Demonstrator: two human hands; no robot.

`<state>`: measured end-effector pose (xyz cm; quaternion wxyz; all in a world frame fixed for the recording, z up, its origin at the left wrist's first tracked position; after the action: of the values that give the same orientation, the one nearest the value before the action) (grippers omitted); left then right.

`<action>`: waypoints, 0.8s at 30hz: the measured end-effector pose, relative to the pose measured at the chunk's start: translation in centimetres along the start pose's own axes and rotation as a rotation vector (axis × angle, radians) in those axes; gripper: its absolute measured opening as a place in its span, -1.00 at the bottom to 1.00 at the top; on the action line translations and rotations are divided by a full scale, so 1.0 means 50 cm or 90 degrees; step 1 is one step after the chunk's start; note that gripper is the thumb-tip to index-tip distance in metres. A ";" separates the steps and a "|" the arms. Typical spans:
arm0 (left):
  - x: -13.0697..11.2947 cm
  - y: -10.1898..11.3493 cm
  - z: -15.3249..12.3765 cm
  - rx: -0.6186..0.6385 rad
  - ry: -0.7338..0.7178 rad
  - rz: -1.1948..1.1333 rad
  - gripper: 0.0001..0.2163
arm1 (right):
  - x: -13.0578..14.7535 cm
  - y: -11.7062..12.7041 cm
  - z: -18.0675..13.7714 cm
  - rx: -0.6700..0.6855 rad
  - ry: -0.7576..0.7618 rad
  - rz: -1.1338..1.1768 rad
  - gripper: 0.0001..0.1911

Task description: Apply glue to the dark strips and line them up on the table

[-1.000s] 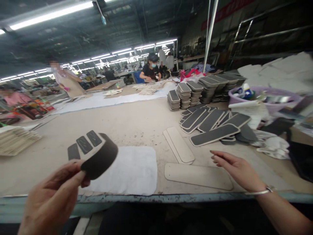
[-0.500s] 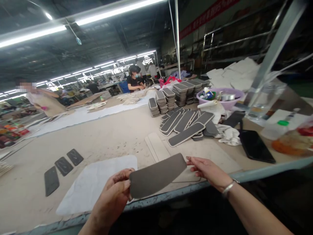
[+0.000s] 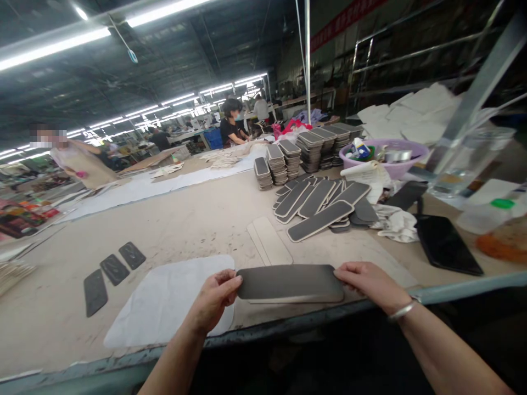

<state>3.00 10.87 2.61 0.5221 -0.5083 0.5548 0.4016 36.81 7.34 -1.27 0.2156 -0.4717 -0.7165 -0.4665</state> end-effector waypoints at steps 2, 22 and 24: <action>0.038 0.010 0.022 0.010 0.041 0.082 -0.59 | -0.008 0.005 0.010 -0.030 -0.005 -0.071 -0.65; 0.124 0.032 0.093 0.039 0.027 0.639 -0.83 | -0.041 -0.024 0.051 -0.064 -0.051 -0.366 -0.57; 0.121 0.031 0.090 0.031 0.037 0.641 -0.84 | -0.053 -0.024 0.059 -0.064 -0.048 -0.375 -0.56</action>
<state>2.62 14.63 -4.09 0.2595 -0.1760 0.7549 0.5760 37.36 8.50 -5.22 0.0206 -0.2703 -0.8062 -0.5259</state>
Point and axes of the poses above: each hand's wrist, its own z-axis towards the middle knuckle, its own y-axis out of the back of the hand, x = y × z, the point moved 9 cm from there along z, towards the middle knuckle, and after that the axes turned 11 degrees about -y, right-handed, at the moved point
